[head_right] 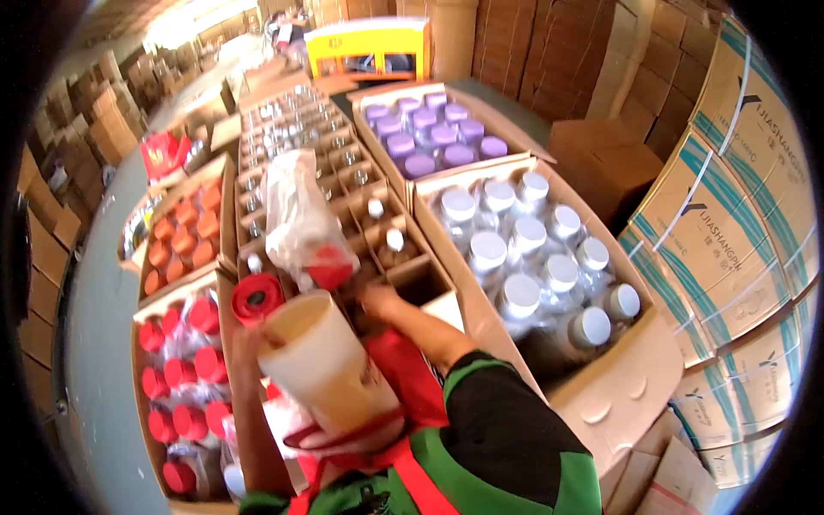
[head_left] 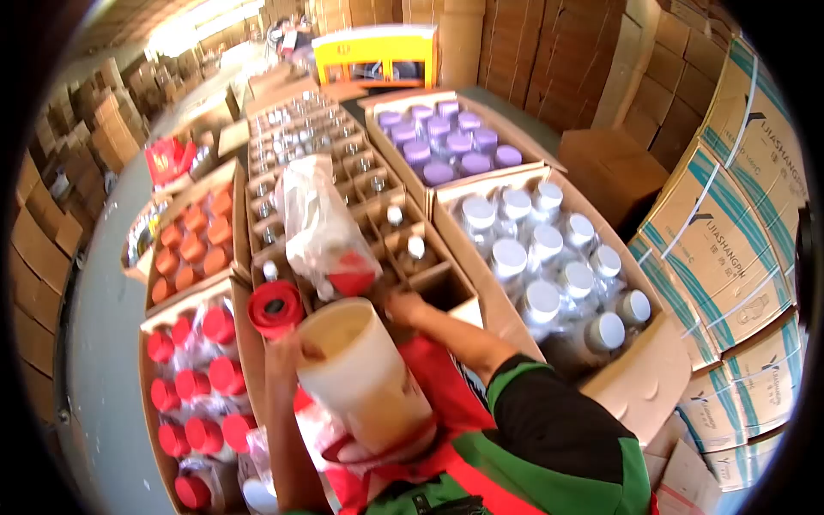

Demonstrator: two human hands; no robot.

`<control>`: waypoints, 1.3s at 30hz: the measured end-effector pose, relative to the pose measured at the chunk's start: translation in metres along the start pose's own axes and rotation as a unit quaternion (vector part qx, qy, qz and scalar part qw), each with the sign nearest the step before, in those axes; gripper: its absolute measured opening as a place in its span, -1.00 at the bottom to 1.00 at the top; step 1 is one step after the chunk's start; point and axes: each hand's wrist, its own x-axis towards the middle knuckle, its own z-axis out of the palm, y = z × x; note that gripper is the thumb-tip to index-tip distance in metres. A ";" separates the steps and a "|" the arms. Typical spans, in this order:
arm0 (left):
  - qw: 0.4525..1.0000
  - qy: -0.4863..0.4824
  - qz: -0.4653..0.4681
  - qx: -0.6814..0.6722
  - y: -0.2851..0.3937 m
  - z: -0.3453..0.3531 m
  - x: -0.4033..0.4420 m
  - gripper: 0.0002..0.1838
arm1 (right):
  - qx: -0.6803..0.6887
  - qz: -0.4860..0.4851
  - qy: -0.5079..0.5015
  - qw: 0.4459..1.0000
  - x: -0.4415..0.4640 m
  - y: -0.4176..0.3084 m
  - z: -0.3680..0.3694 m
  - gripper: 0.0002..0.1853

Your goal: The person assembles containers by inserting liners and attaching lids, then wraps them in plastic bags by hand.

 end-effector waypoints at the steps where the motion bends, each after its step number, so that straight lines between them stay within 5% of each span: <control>1: 0.991 -0.011 0.126 0.049 -0.004 -0.002 -0.010 -0.35 | -0.032 -0.036 -0.004 0.999 0.010 0.010 0.027 -0.75; 3: 0.976 -0.004 0.181 0.120 0.039 0.010 -0.036 -0.43 | -0.040 -0.033 0.021 0.998 0.013 0.010 0.042 -0.76; 9: 0.996 0.010 0.077 0.052 0.038 -0.004 -0.018 -0.55 | 0.001 -0.046 0.016 0.999 0.013 0.016 0.037 -0.74; 10: 0.995 -0.004 0.085 0.056 0.041 -0.003 -0.016 -0.54 | -0.006 -0.032 0.002 0.999 0.010 0.011 0.029 -0.56; 11: 0.994 -0.018 0.094 0.059 0.043 -0.004 -0.015 -0.54 | 0.007 -0.056 0.028 0.998 0.004 0.009 0.022 -0.69; 13: 0.997 -0.019 0.056 0.053 0.046 -0.007 -0.022 -0.54 | -0.052 -0.048 0.024 0.997 -0.002 -0.003 -0.027 -0.67; 15: 0.986 -0.034 0.139 0.087 0.047 -0.008 -0.026 -0.53 | -0.064 -0.085 0.095 0.990 0.003 -0.005 -0.079 -0.47; 18: 0.985 -0.014 0.081 -0.149 0.024 -0.005 -0.013 -0.42 | -0.047 -0.134 0.258 0.956 -0.023 -0.045 -0.218 -0.49; 19: 0.963 0.032 0.033 -0.265 0.011 0.001 -0.003 -0.34 | 0.000 -0.031 0.167 0.986 -0.035 -0.072 -0.275 -0.53; 22: 0.971 0.067 -0.074 -0.219 -0.004 0.001 0.038 -0.24 | -0.074 -0.146 0.370 0.914 -0.063 -0.096 -0.341 -0.56; 24: 0.904 0.055 -0.195 -0.377 -0.006 0.010 0.059 -0.19 | -0.089 -0.242 0.425 0.868 -0.086 -0.122 -0.353 -0.66; 25: 0.888 0.005 -0.147 -0.436 -0.024 0.004 0.073 -0.12 | -0.103 -0.282 0.424 0.855 -0.098 -0.137 -0.349 -0.73; 28: 0.905 0.056 -0.079 -0.414 0.022 -0.010 0.084 -0.14 | -0.259 -0.337 0.491 0.761 -0.116 -0.158 -0.311 -0.78; 31: 0.919 0.109 -0.023 -0.378 0.061 -0.028 0.092 -0.22 | -0.183 -0.384 0.497 0.756 -0.112 -0.168 -0.283 -0.76; 35: 0.927 0.188 0.049 -0.321 0.105 -0.051 0.089 -0.32 | -0.024 -0.469 0.321 0.822 -0.114 -0.169 -0.285 -0.38; 38: 0.921 0.230 0.088 -0.303 0.131 -0.063 0.075 -0.40 | 0.257 -0.370 0.254 0.856 -0.097 -0.142 -0.286 0.27; 39: 0.918 0.145 0.128 -0.345 0.126 -0.070 0.068 -0.26 | 0.257 -0.374 0.249 0.856 -0.097 -0.139 -0.279 0.27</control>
